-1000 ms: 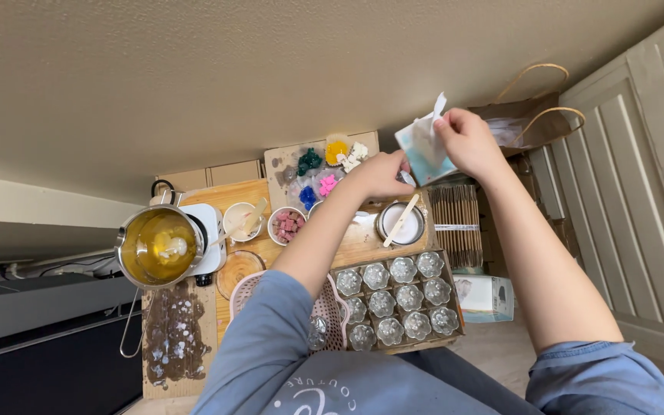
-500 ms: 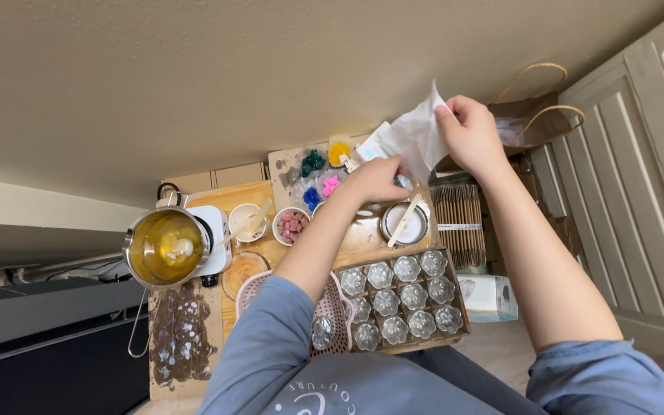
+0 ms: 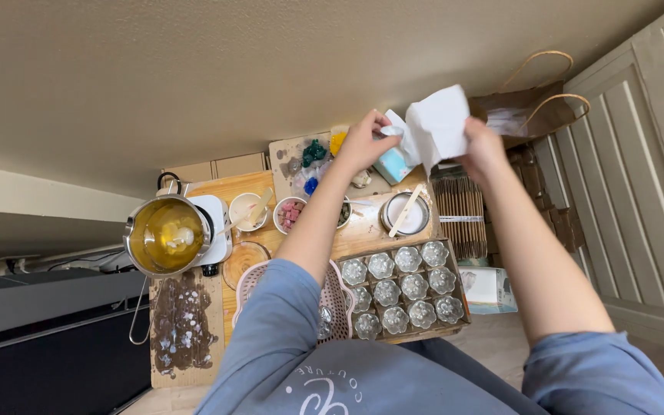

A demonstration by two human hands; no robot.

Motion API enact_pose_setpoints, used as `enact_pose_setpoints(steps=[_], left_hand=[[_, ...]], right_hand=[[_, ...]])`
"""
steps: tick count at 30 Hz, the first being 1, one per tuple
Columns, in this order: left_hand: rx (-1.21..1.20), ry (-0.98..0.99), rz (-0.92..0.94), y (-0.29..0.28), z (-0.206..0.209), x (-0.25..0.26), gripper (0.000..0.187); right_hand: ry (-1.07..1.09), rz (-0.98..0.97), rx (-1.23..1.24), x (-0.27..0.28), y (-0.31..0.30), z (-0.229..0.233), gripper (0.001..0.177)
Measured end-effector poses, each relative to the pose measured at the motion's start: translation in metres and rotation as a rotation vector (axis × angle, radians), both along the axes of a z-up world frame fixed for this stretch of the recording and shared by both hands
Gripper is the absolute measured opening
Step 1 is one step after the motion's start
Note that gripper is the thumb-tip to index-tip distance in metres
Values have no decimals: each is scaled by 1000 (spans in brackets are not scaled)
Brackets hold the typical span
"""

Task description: Preparing tealight candle tins by inserting wicks and cleaning them with a cloth.

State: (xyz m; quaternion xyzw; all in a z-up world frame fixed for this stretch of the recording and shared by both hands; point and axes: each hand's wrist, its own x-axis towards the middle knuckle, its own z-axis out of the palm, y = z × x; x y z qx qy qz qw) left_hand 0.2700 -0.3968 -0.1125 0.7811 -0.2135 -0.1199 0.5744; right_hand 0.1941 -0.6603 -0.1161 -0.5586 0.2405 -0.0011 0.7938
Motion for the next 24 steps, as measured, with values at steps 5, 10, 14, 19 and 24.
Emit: enact_pose_setpoints(steps=[5, 10, 14, 19, 24], left_hand=[[-203, 126, 49, -5, 3, 7, 37], [-303, 255, 16, -13, -8, 6, 31], [-344, 260, -34, -2, 0, -4, 38], [-421, 219, -70, 42, 43, -15, 46], [-590, 200, 1, 75, 63, -20, 48]], right_hand=[[244, 48, -97, -10, 22, -19, 33], [209, 55, -79, -21, 11, -24, 36], [163, 28, -123, -29, -4, -33, 31], [-16, -13, -239, -42, -14, -5, 28], [-123, -65, 66, -47, 4, 45, 33]])
